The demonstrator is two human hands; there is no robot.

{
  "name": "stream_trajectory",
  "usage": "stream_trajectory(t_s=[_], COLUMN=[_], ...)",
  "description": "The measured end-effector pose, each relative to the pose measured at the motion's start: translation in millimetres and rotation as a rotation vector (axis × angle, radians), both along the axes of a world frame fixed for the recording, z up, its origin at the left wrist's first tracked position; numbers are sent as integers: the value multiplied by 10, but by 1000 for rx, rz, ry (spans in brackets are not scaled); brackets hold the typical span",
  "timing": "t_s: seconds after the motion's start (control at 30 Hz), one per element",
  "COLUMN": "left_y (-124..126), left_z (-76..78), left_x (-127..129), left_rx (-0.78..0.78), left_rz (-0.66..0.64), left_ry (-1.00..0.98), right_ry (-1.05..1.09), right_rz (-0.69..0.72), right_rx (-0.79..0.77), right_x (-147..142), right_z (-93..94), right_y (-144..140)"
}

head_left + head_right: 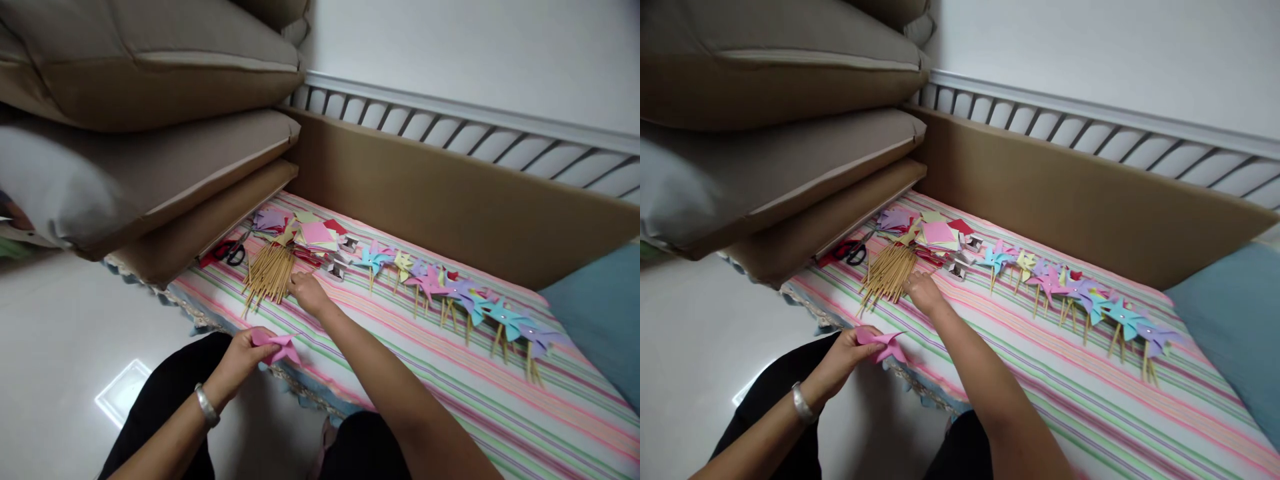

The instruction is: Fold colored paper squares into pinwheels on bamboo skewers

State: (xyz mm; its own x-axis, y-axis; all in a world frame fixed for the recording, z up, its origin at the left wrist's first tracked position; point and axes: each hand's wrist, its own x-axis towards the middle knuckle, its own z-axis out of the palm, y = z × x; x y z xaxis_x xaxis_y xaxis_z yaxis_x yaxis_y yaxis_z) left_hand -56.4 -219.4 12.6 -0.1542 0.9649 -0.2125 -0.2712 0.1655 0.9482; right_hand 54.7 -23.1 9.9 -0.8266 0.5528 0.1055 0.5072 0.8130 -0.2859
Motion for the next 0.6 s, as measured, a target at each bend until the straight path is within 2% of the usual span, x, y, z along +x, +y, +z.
stream_trajectory(t_s=[0.13, 0.27, 0.33, 0.4, 0.47, 0.6], left_y=[6, 33, 53, 72, 88, 129], left_z=[67, 190, 272, 366, 457, 571], left_x=[-7, 34, 82, 142, 206, 326], left_rx=[74, 210, 271, 321, 354, 383], left_rz=[-12, -44, -80, -106, -127, -124], left_ry=[139, 278, 324, 367, 416, 491], right_ry=[240, 516, 670, 911, 1040, 1047], right_rz=[-103, -224, -260, -319, -353, -376], right_rx=[-72, -250, -442, -810, -1063, -1163], right_x=[170, 415, 533, 637, 724, 852], right_z=[115, 166, 210, 286, 376, 494], right_y=[-226, -613, -788, -917, -997, -1076])
